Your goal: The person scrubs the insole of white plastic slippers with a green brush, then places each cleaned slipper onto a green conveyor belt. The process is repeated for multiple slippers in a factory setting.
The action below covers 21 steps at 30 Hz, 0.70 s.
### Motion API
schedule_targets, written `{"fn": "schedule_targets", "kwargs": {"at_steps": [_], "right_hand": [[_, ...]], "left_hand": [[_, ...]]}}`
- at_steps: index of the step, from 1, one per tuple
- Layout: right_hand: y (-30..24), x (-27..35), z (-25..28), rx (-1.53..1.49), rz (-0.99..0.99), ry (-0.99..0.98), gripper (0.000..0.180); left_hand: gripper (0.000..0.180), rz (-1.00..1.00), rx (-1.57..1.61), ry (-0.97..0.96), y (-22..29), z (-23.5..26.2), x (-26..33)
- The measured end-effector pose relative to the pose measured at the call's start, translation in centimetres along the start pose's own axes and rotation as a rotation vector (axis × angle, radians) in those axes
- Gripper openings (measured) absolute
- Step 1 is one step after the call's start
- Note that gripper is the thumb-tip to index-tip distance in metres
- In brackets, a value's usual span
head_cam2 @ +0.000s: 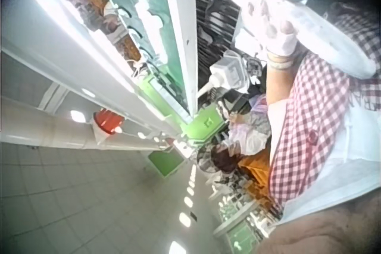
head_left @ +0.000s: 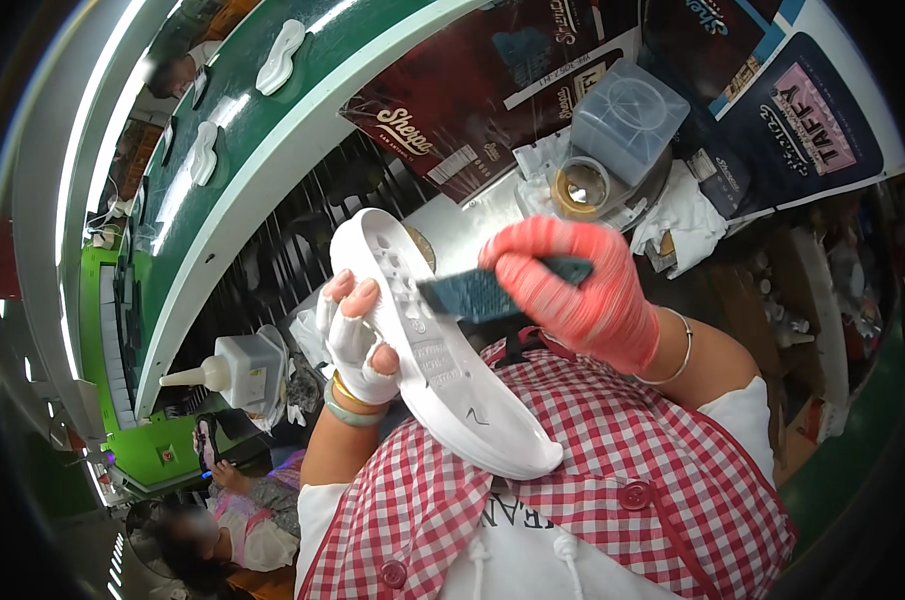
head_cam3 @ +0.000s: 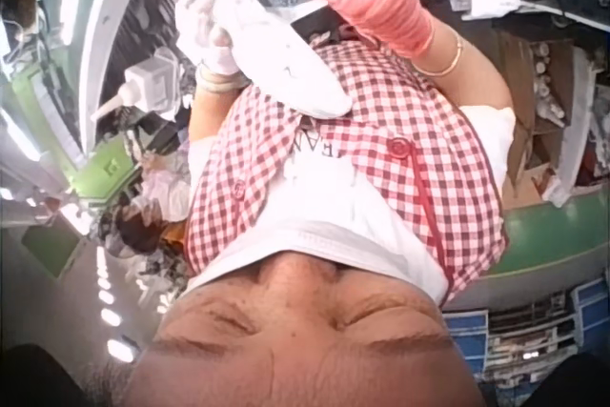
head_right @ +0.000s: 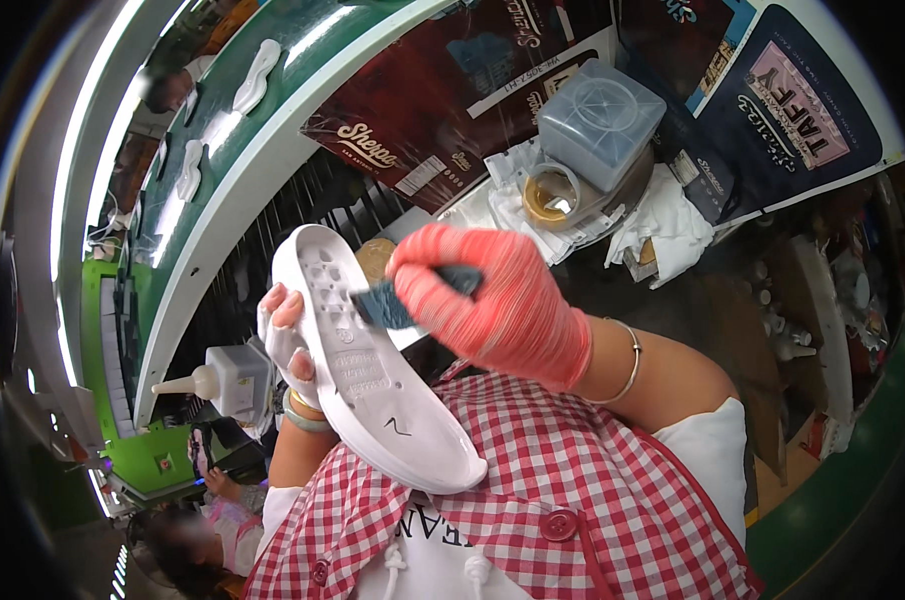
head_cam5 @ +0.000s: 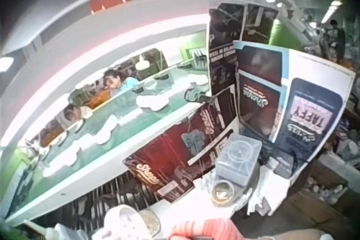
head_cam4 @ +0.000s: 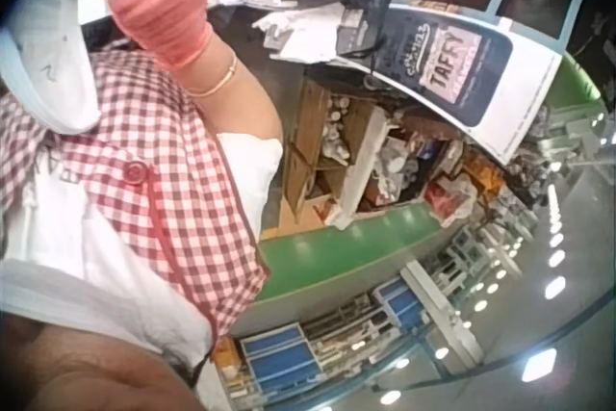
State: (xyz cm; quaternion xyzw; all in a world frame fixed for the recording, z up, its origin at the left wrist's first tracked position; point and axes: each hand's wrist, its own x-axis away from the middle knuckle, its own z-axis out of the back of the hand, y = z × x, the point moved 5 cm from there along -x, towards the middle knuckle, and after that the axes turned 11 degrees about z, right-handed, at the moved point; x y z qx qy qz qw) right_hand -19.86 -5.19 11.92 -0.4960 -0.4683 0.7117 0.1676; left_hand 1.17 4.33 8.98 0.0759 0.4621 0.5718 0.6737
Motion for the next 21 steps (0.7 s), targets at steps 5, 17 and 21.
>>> {"fn": "schedule_targets", "kwargs": {"at_steps": [5, 17, 21], "right_hand": [[-1.7, 1.5, 0.3, 0.115, 0.143, -0.001, 0.01], [-3.8, 3.2, -0.4, -0.02, 0.225, -0.094, 0.013], [-2.6, 4.7, -0.2, 0.107, 0.232, -0.118, 0.015]], "left_hand": [[0.056, -0.053, -0.229, 0.003, 0.3, 0.7, 1.0], [0.036, -0.014, -0.183, 0.18, 1.5, 1.4, 1.3], [0.029, -0.206, -0.419, 0.23, 1.8, 1.8, 1.6]]}}
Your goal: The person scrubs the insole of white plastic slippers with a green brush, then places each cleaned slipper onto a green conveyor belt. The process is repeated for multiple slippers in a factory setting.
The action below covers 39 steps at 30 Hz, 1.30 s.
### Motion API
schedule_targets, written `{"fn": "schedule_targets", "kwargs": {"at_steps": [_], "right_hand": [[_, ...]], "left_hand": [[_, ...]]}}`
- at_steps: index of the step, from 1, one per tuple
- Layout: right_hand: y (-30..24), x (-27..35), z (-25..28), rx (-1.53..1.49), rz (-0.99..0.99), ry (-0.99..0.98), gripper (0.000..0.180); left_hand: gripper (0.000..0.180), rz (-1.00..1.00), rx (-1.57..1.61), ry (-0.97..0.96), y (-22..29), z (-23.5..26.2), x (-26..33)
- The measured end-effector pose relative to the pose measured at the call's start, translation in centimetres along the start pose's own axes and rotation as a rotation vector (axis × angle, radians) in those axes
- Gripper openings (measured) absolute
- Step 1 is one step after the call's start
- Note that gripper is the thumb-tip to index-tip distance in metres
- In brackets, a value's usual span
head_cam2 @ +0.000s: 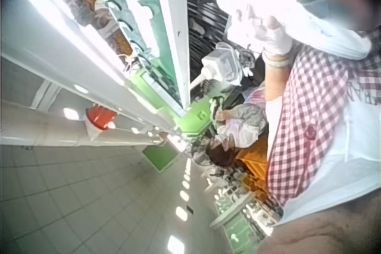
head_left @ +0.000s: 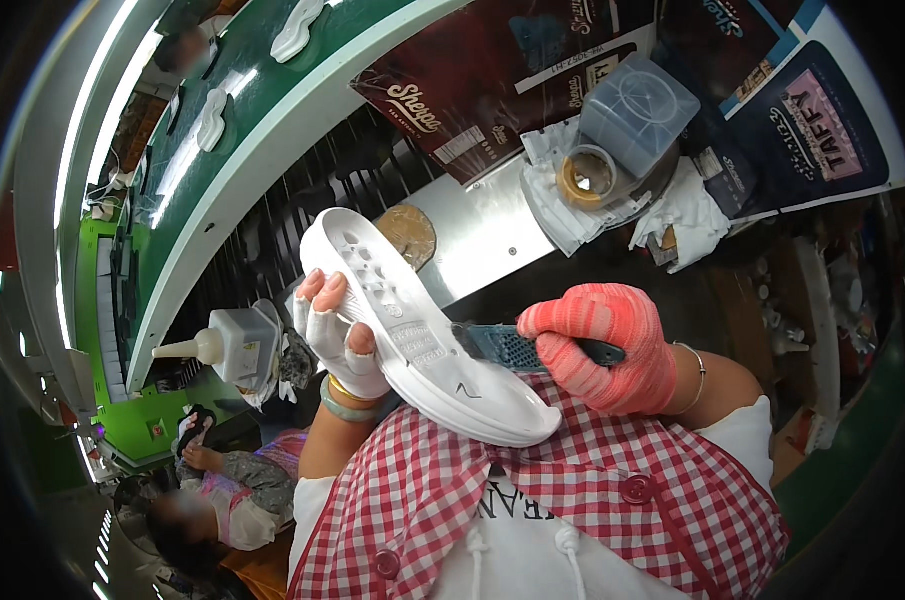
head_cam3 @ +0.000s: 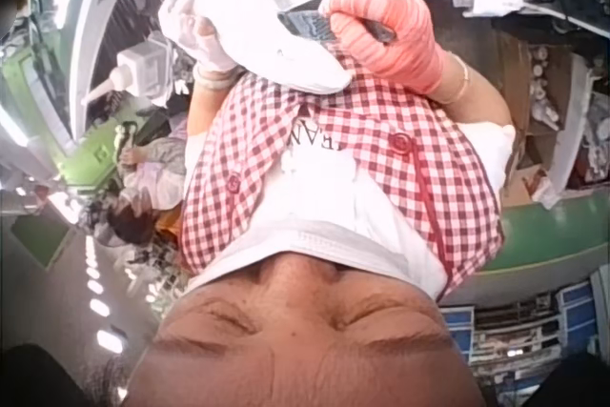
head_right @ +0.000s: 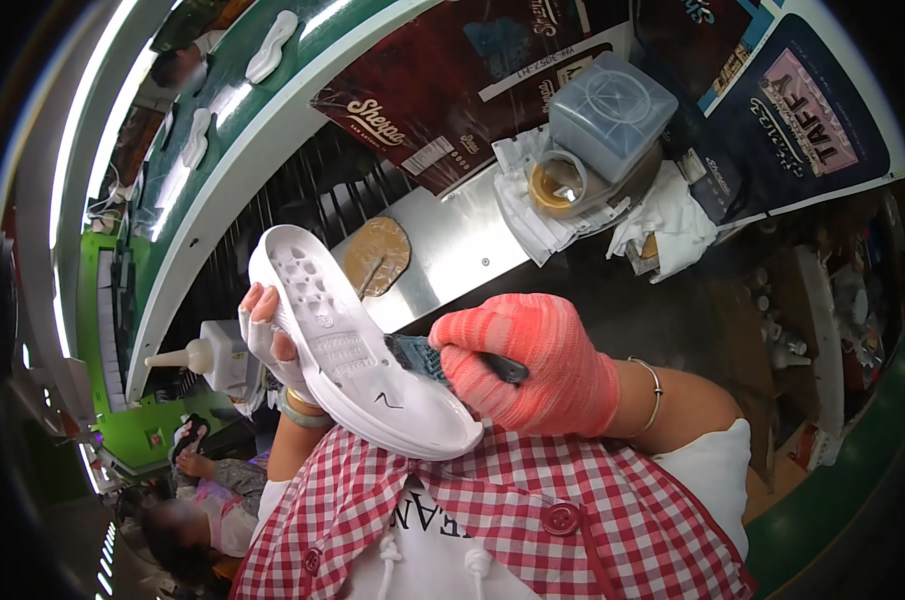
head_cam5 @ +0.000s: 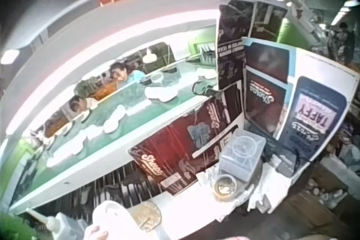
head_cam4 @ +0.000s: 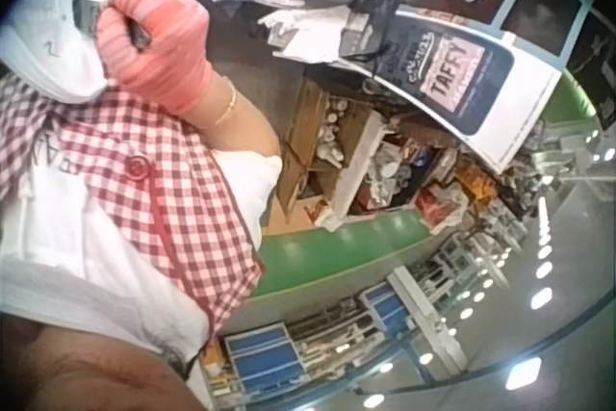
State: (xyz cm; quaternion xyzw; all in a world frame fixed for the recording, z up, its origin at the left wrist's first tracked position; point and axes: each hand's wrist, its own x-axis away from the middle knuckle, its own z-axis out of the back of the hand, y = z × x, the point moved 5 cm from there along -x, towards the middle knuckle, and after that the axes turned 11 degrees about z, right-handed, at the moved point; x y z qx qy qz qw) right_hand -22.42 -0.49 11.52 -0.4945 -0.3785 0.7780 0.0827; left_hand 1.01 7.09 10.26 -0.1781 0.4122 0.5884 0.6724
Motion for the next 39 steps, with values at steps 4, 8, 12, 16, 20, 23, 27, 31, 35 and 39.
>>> {"fn": "schedule_targets", "kwargs": {"at_steps": [4, 8, 12, 16, 20, 23, 27, 31, 35, 39], "right_hand": [[-0.2, 0.5, 0.9, -0.037, -0.006, 0.068, 0.015], [-1.0, 0.3, 0.3, -0.108, 0.054, -0.074, 0.014], [-0.4, 0.9, 1.8, -0.029, -0.061, -0.008, 0.014], [-1.0, 0.1, 2.2, -0.108, -0.015, 0.063, 0.016], [-0.1, 0.3, 1.2, -0.074, -0.085, -0.118, 0.013], [1.4, 1.0, 3.1, -0.048, -0.299, 0.02, 0.008], [3.8, 0.4, 6.1, -0.313, -0.407, 0.615, 0.013], [7.2, -0.9, 6.4, -0.373, -0.466, 0.639, 0.015], [9.3, -1.5, 5.8, -0.447, -0.529, 0.393, 0.02], [10.0, -1.7, 5.2, -0.377, -0.419, 0.114, 0.018]], "left_hand": [[0.028, 0.131, 0.029, -0.011, 1.2, 0.5, -0.1], [0.032, 0.159, 0.023, -0.044, 1.4, 1.4, -0.1], [0.035, 0.145, 0.01, -0.007, 0.4, 1.6, 1.5], [0.035, 0.132, -0.006, 0.05, -0.5, 2.0, 2.6], [0.037, 0.077, -0.143, 0.037, -1.2, 1.8, 2.3], [0.047, -0.033, -0.274, 0.017, -0.7, 0.6, 0.1], [0.07, 0.492, 0.156, -0.241, -4.0, -3.3, 1.0], [0.066, 1.361, 1.344, -0.34, -2.3, -6.2, 2.7], [0.064, 1.555, 2.322, -0.719, 0.9, -7.5, 3.1], [0.064, 1.678, 2.393, -0.636, 2.6, -6.7, 4.0]]}}
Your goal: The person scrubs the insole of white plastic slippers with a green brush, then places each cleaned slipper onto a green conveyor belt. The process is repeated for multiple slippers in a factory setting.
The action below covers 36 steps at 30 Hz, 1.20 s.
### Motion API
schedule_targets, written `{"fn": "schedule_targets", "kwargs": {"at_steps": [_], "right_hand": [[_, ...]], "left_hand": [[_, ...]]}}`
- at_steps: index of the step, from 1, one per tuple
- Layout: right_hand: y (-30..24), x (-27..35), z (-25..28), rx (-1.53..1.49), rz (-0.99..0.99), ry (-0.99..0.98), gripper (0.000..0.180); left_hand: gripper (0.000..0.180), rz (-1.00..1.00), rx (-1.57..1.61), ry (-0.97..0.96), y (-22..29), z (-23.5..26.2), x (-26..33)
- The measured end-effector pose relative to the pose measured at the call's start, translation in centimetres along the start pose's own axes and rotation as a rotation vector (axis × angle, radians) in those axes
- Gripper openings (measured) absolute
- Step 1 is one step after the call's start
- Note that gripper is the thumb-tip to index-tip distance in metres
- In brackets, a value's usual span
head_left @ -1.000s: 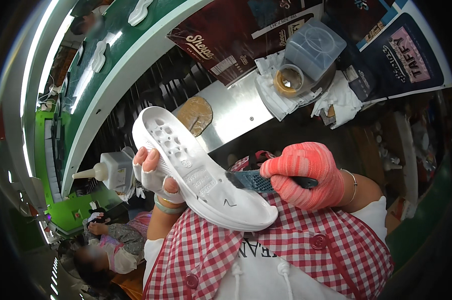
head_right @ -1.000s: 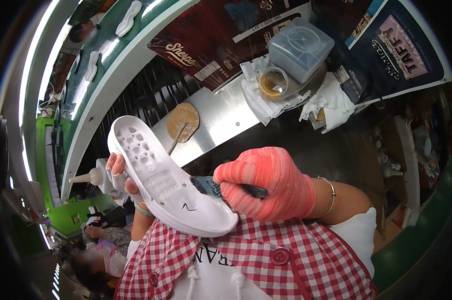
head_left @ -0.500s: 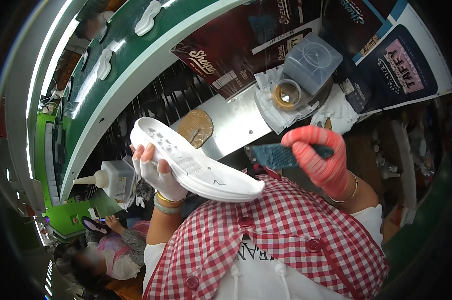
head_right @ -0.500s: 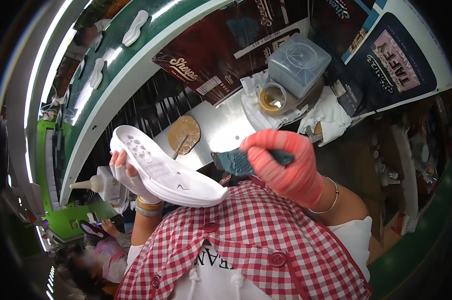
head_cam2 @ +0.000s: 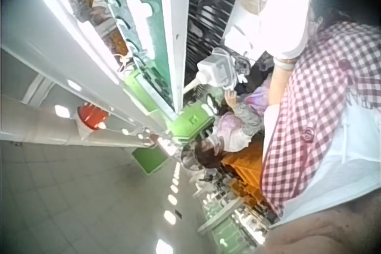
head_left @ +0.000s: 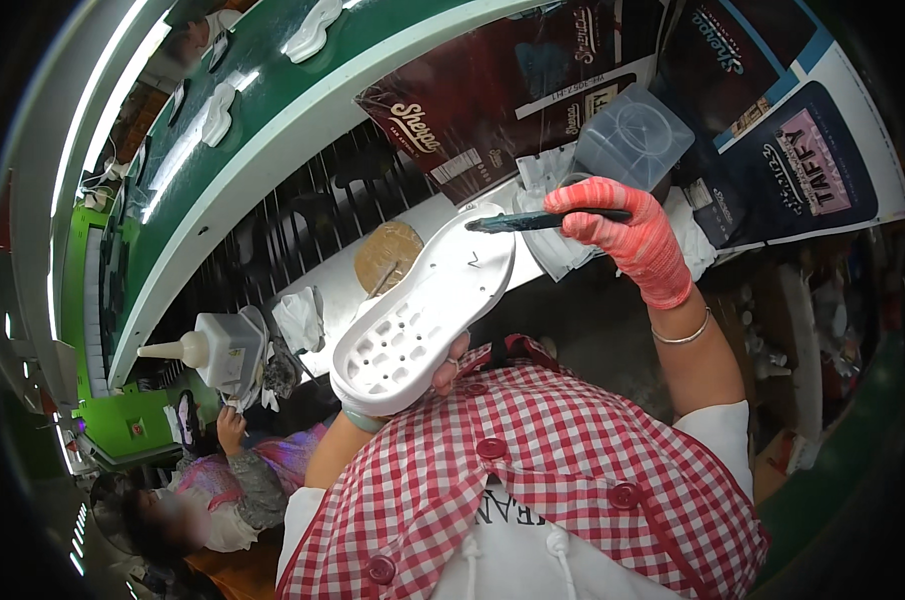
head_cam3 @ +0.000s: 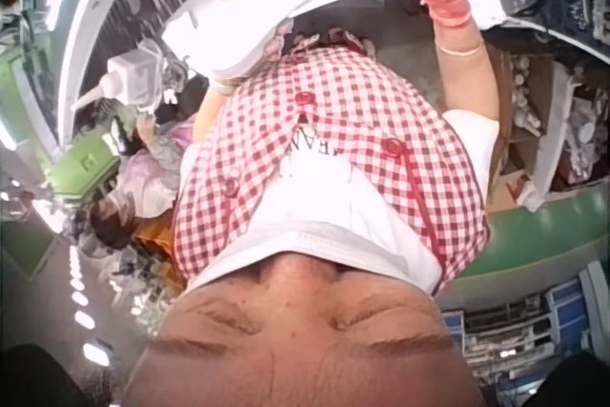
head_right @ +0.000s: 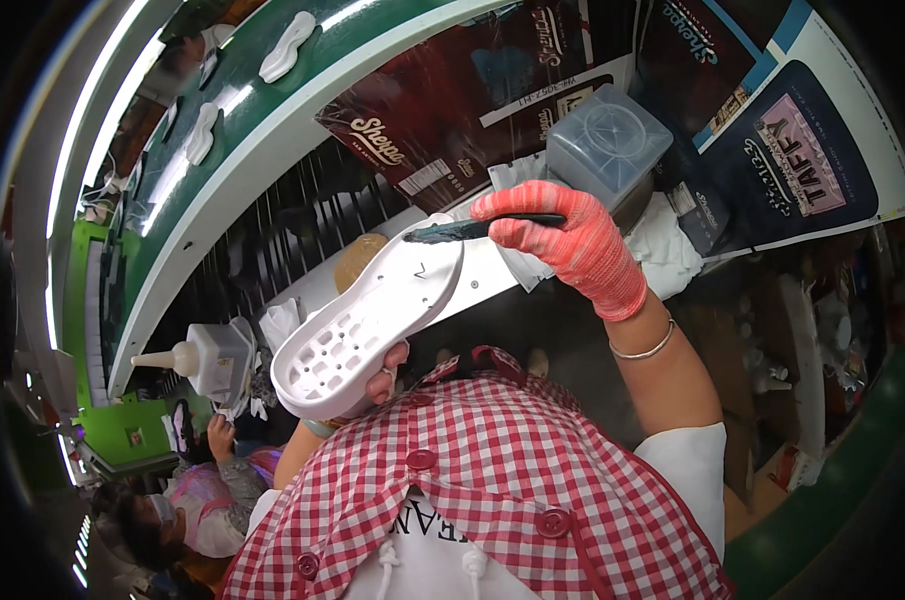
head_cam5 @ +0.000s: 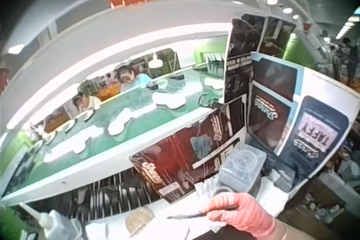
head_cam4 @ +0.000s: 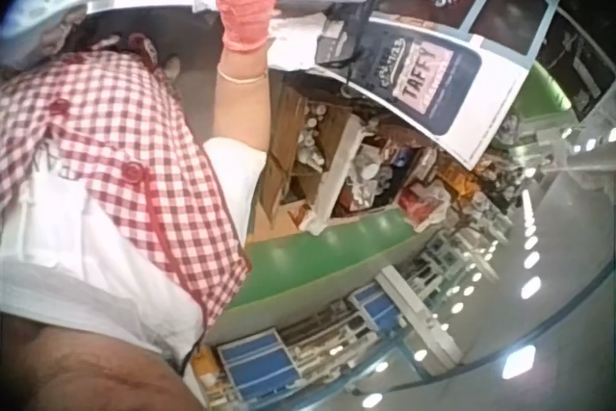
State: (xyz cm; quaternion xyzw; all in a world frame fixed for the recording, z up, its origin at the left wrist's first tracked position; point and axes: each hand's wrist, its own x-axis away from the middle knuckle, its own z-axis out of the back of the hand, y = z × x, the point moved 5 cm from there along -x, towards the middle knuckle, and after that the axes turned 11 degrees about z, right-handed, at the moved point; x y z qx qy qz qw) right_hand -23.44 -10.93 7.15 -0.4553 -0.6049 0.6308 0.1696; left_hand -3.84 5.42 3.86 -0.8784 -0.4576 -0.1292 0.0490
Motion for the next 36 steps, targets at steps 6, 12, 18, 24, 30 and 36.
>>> {"fn": "schedule_targets", "kwargs": {"at_steps": [6, 12, 18, 24, 30, 36], "right_hand": [[1.3, -0.3, -2.2, 0.145, 0.073, -0.242, 0.019], [3.1, -0.8, -2.3, 0.343, 0.187, -0.089, 0.019], [1.5, -0.6, -3.1, 0.246, 0.1, -0.092, 0.019], [2.7, -1.0, -2.8, 0.588, 0.248, 0.003, 0.018], [2.0, -0.5, -4.0, 0.611, 0.295, -0.037, 0.017], [1.4, 0.0, -4.3, 0.717, 0.432, 0.149, 0.019]], "left_hand": [[0.065, 0.198, -0.019, -0.044, -1.0, -0.1, -0.3], [0.066, 0.15, 0.007, 0.015, -0.9, 0.7, 0.1], [0.066, 0.083, -0.024, -0.064, -0.5, 1.5, 0.2], [0.062, 0.059, -0.035, -0.023, -0.9, 0.7, 0.1], [0.064, 0.124, -0.071, -0.185, -0.5, 1.2, -0.1], [0.061, 0.057, -0.142, 0.021, -0.5, 1.7, 0.0]]}}
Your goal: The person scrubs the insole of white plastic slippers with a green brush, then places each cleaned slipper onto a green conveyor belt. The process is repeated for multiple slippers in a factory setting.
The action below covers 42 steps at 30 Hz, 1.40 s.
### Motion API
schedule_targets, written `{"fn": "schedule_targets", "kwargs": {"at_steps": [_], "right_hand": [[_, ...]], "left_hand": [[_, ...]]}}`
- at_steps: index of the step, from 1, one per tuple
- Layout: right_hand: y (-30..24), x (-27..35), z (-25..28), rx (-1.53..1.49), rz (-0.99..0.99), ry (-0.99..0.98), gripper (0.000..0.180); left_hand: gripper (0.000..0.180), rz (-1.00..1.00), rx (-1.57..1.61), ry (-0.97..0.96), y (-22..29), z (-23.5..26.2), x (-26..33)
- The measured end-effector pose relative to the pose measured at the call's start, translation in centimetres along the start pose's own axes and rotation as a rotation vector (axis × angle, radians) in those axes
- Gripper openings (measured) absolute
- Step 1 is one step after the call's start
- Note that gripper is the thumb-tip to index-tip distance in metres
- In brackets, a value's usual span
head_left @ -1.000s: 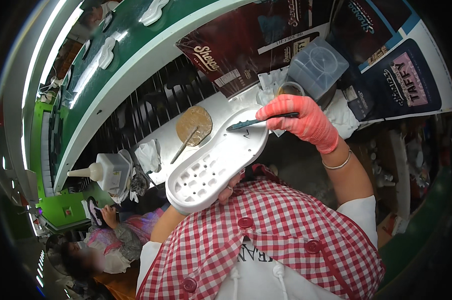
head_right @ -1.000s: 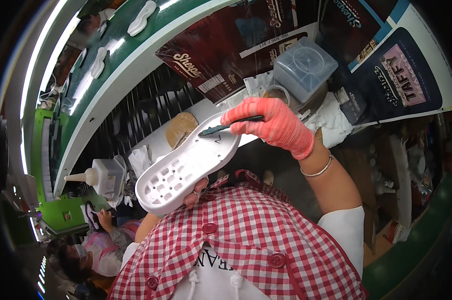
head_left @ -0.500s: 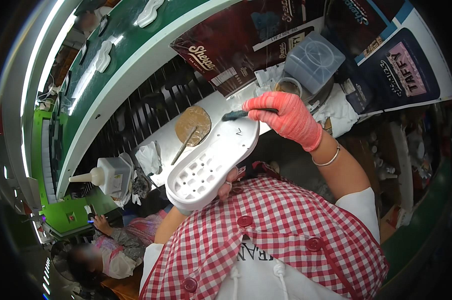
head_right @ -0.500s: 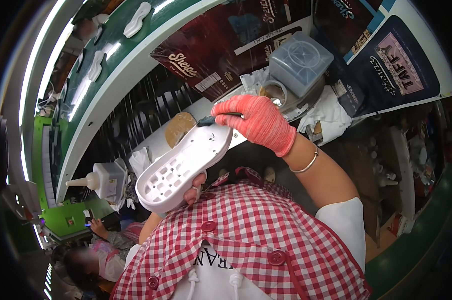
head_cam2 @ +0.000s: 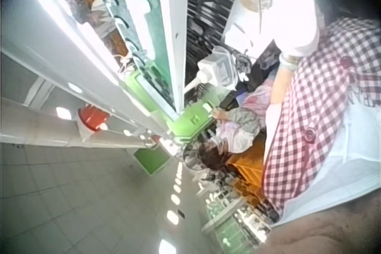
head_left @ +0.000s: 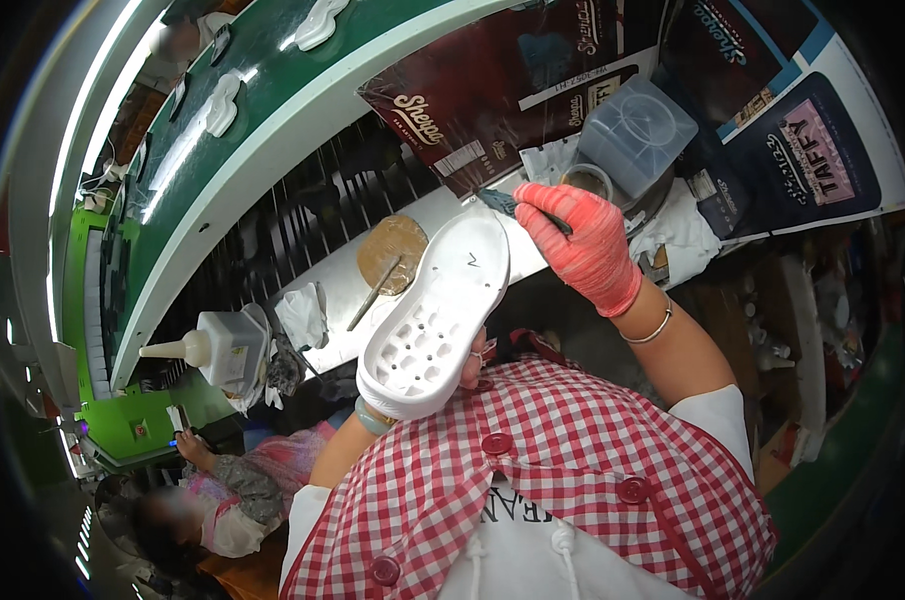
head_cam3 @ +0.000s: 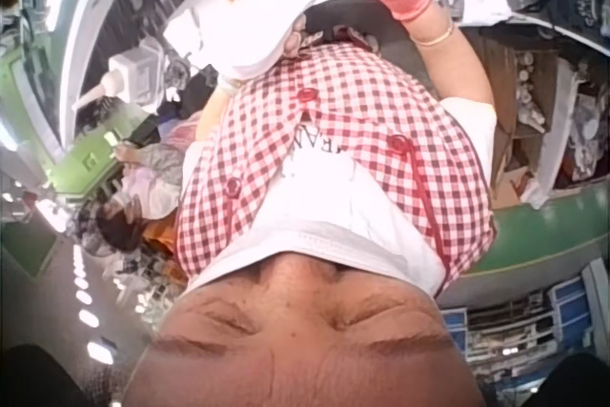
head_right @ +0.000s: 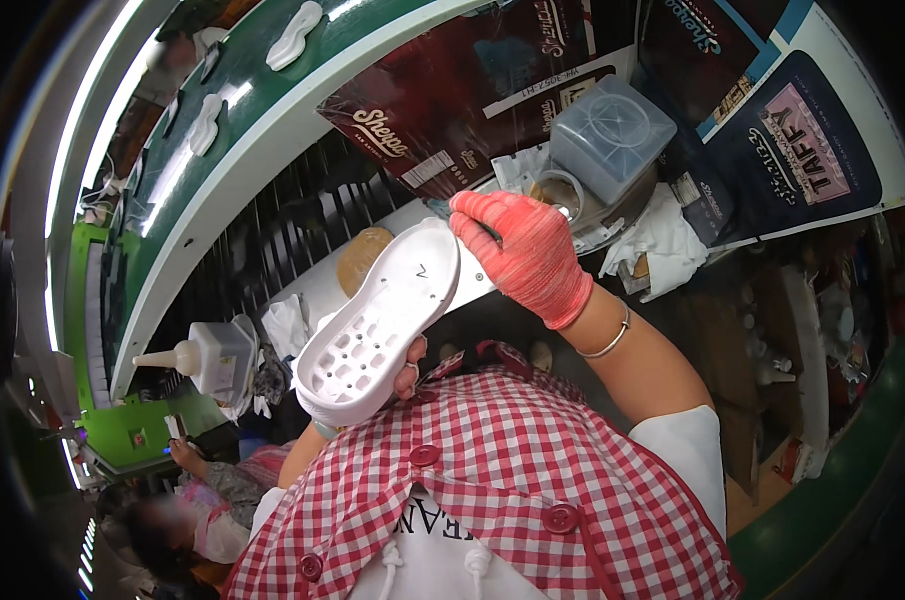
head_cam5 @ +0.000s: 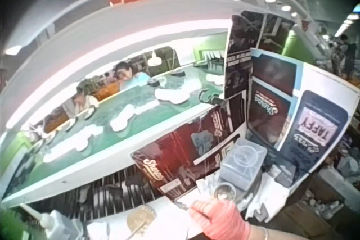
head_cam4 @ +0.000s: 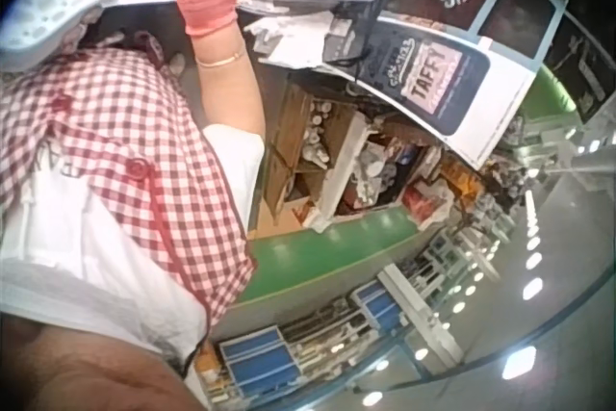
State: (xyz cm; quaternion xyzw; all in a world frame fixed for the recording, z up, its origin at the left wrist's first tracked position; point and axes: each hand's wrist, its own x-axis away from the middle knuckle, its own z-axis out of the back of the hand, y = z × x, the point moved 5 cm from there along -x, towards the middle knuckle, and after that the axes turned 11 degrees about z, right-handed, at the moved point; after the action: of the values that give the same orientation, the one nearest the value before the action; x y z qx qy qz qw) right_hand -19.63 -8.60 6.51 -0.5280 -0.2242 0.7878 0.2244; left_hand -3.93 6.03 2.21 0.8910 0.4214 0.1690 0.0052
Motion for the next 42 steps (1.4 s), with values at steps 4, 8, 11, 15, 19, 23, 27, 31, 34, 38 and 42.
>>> {"fn": "schedule_targets", "kwargs": {"at_steps": [4, 8, 11, 15, 19, 23, 27, 31, 34, 38, 42], "right_hand": [[0.4, 0.7, -1.8, 0.016, 0.058, -0.132, 0.018], [0.0, 0.6, -0.6, 0.05, 0.067, 0.076, 0.017], [-0.3, 0.8, -0.9, -0.094, -0.001, 0.099, 0.015], [-0.1, 1.4, -2.2, -0.125, -0.07, 0.066, 0.014], [0.0, 1.8, -3.0, -0.031, -0.102, 0.13, 0.011], [-0.4, 2.4, -3.1, -0.059, -0.261, 0.08, 0.011], [-0.6, 2.6, -3.3, -0.229, -0.371, 0.123, 0.011], [-1.1, 2.3, -4.4, -0.196, -0.366, -0.012, 0.011], [-1.5, 2.9, -3.4, -0.213, -0.439, -0.043, 0.012], [-3.3, 2.0, -3.7, -0.369, -0.407, -0.049, 0.012], [-3.2, 2.5, -3.5, -0.279, -0.405, -0.154, 0.013]], "left_hand": [[0.064, 0.086, 0.045, -0.108, 0.2, 0.1, -0.3], [0.067, 0.039, 0.241, 0.072, -0.7, 3.4, 0.3], [0.068, 0.013, 0.364, 0.128, -0.7, 4.6, 0.6], [0.062, 0.01, -0.01, 0.151, -0.8, 2.3, 0.4], [0.079, -0.208, -0.424, 0.321, -0.3, 1.2, -0.6], [0.087, -0.406, -0.552, 0.373, 0.4, 1.8, -1.2], [0.083, -0.49, -0.637, 0.437, 0.8, 3.0, -1.5], [0.085, -0.559, -0.759, 0.513, 1.3, 1.9, -1.5], [0.085, -0.59, -0.775, 0.547, 1.3, 2.7, -1.2], [0.081, -0.603, -0.692, 0.536, 2.5, 3.2, -1.0], [0.069, -0.696, -0.692, 0.52, 3.5, 3.1, -0.4]]}}
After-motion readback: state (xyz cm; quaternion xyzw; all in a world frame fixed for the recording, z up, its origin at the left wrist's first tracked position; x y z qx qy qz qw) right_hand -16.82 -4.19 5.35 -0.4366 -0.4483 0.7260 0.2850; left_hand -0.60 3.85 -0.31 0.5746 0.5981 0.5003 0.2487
